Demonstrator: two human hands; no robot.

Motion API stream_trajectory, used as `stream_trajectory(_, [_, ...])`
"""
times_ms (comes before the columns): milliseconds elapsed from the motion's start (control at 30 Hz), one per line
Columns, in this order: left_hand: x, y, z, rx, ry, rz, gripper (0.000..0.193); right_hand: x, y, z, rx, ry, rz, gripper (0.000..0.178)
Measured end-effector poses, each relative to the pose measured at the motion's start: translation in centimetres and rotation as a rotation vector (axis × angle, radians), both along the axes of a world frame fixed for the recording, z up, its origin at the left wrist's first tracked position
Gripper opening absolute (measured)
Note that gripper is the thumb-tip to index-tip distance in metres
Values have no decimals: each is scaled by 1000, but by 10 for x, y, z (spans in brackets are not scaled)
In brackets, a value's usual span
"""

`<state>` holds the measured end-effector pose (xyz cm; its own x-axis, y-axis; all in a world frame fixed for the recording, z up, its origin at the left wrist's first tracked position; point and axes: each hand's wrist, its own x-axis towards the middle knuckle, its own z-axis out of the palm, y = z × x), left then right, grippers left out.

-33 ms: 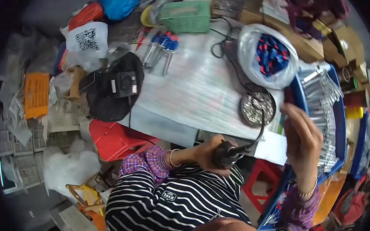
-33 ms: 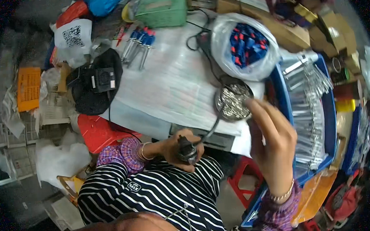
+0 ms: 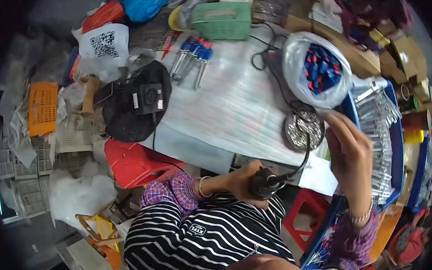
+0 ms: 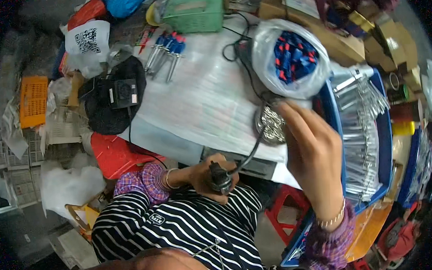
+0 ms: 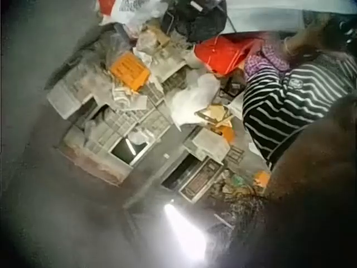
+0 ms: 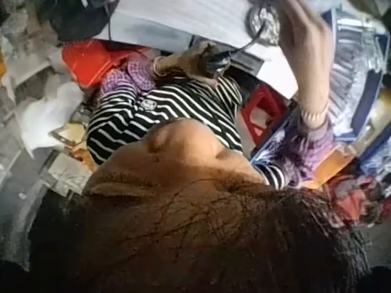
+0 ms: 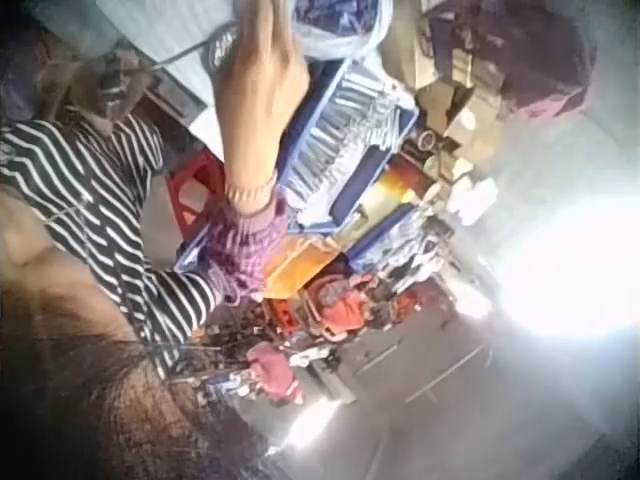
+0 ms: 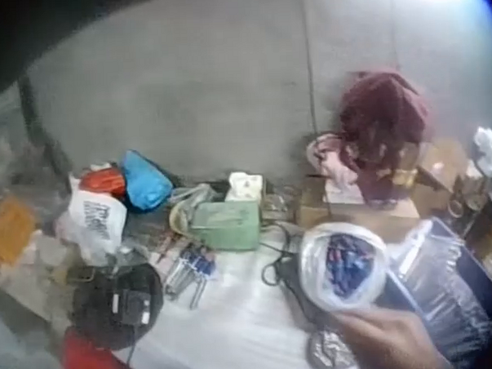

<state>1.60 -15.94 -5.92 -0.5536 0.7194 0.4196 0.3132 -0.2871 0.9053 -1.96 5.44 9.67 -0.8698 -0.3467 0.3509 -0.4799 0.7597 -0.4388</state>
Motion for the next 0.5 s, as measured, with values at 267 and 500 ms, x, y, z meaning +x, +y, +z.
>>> stream_trajectory(267, [-2, -46, -4, 61, -302, -72, 28, -177, -127, -72, 252, -93, 222, 30])
stream_trajectory(500, [5, -69, -20, 45, -410, 98, 30, -245, -211, -138, 290, 11, 308, 40])
